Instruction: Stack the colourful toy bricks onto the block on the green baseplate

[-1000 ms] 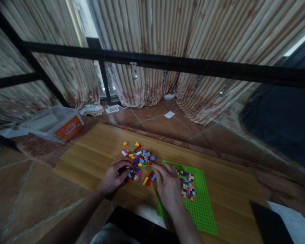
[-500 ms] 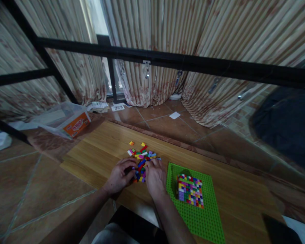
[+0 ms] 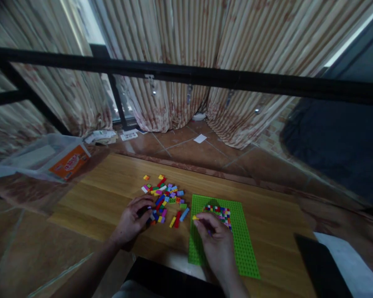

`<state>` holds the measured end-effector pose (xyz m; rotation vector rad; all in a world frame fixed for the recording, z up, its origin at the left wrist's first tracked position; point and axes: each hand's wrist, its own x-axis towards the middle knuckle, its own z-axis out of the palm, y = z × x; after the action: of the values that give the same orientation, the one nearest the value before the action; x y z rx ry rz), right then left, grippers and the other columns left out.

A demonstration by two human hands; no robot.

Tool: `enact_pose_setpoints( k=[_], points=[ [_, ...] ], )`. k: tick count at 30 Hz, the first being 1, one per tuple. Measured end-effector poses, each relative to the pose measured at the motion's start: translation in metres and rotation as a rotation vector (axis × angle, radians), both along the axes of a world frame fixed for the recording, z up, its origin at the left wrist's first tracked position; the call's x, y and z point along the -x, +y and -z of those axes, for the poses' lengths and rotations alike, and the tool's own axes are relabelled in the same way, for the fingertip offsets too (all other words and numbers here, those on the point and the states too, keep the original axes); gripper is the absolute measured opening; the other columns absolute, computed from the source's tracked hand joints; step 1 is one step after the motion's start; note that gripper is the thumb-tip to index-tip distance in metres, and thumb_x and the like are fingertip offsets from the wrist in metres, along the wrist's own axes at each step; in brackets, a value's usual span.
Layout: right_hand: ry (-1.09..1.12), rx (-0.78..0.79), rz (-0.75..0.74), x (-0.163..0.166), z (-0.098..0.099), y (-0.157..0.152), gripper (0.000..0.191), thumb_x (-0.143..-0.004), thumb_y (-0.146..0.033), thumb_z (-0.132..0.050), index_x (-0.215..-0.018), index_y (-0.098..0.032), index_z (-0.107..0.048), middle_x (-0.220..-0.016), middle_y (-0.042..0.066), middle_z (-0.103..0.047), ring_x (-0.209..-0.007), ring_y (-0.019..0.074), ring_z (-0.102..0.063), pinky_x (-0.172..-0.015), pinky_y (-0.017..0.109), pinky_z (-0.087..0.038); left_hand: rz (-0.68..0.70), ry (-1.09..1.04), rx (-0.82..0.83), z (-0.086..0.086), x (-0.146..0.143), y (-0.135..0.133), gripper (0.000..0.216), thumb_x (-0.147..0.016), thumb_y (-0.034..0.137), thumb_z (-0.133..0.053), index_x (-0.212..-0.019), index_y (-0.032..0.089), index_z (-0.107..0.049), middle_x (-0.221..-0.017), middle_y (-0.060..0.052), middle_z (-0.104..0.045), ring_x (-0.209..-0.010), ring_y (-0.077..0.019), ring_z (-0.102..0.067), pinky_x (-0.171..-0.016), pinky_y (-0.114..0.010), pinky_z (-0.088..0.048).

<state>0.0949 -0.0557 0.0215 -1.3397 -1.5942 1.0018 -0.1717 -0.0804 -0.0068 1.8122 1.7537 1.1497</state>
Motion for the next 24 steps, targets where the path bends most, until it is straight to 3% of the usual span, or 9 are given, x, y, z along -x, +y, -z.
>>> enact_pose_setpoints(
  k=[5,9,24],
  points=[
    [-0.046,-0.088,0.199,-0.053,0.007,0.004,0.026,-0.080,-0.041,-0.061,-0.096,-0.022,-0.068,-0.100,0.008,-0.070,-0.092,0.0253,-0.066,-0.079,0.040,-0.054,0.009,0.021,-0.013,0.003,0.002,0.003,0.014,-0.081,0.024,-0.057,-0.090,0.023,-0.067,-0.110,-0.005,-0.065,-0.107,-0.0207,-0.058,-0.096,-0.038,-0.046],
    [-0.197,-0.183,0.235,-0.074,0.008,0.013,0.027,-0.081,-0.042,-0.058,-0.091,-0.019,-0.070,-0.095,0.009,-0.071,-0.085,0.0249,-0.067,-0.077,0.038,-0.053,-0.005,0.047,-0.015,0.005,0.004,0.004,0.014,-0.082,0.028,-0.056,-0.090,0.023,-0.067,-0.110,-0.005,-0.065,-0.107,-0.0211,-0.058,-0.095,-0.037,-0.046],
    [-0.315,-0.237,0.095,-0.061,0.000,0.034,0.021,-0.086,-0.029,-0.048,-0.084,-0.021,-0.068,-0.092,0.005,-0.065,-0.086,0.0186,-0.063,-0.079,0.031,-0.049,-0.001,0.081,-0.017,0.008,0.007,0.006,0.018,-0.081,0.035,-0.059,-0.091,0.023,-0.067,-0.110,-0.004,-0.064,-0.104,-0.0216,-0.059,-0.096,-0.039,-0.045]
  ],
)
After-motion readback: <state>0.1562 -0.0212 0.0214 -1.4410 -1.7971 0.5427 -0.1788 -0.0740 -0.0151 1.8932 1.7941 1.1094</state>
